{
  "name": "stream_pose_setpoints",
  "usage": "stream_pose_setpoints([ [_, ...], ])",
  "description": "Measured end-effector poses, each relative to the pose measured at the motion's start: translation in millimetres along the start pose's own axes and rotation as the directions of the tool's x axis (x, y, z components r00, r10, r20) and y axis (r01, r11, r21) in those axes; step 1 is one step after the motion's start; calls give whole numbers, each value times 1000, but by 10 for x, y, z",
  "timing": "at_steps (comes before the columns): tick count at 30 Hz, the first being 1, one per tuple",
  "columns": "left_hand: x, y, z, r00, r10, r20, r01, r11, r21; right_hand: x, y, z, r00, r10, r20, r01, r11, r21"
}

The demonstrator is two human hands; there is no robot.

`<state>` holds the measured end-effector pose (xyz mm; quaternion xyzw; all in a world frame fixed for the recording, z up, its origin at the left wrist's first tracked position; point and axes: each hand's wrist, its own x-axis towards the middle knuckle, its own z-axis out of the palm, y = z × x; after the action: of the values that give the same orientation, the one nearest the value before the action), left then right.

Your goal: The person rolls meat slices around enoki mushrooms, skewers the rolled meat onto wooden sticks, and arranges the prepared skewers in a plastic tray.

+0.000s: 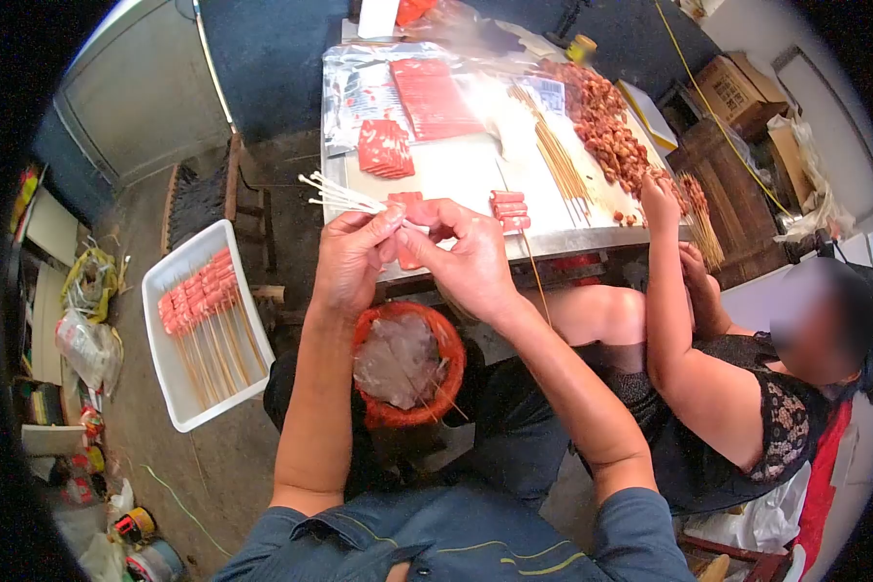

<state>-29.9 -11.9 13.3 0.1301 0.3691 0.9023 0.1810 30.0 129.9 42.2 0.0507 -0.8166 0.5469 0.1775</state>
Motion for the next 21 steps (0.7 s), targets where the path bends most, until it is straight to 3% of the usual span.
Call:
stream_pose_setpoints([
  [2, -4, -10, 4, 1000, -16, -7, 15, 998, -69, -5, -13, 63, 998, 38, -59, -35, 998, 60],
  [4, -15, -19, -4, 997, -57, 43, 62, 991, -122, -19, -61, 100, 989, 90, -120, -59, 968, 245],
  [7, -28, -41, -10, 991, -122, 52, 128, 982, -136, -26, 56, 74, 990, -43, -135, 57, 994, 98],
  [11, -26, -23, -53, 994, -61, 89, 65, 997, -44, -79, -49, -108, 985, -12, -175, 17, 999, 30],
  [13, 19, 29, -123, 981, 121, -151, -108, 990, 93, -94, -116, -275, 979, -93, -184, 76, 992, -102],
  [15, 15, 70, -92, 886, 401, -233, -311, 887, 342, -154, -200, -430, 981, -118, -154, 88, 978, -187],
  [16, 7, 128, -86, 830, 544, -121, -408, 741, 533, -202, -248, -475, 987, -120, -103, 92, 966, -240],
  [17, -40, 151, -55, 834, 539, -120, -404, 743, 533, -247, -289, -506, 992, -119, -50, 99, 952, -290],
  [19, -163, 249, 44, 849, 441, 291, -507, 525, 684, -303, -354, -541, 996, -87, -28, 72, 932, -354],
  [21, -261, 263, 190, 877, 340, 338, -480, 607, 634, -343, -412, -549, 990, -134, 35, 136, 899, -415],
])
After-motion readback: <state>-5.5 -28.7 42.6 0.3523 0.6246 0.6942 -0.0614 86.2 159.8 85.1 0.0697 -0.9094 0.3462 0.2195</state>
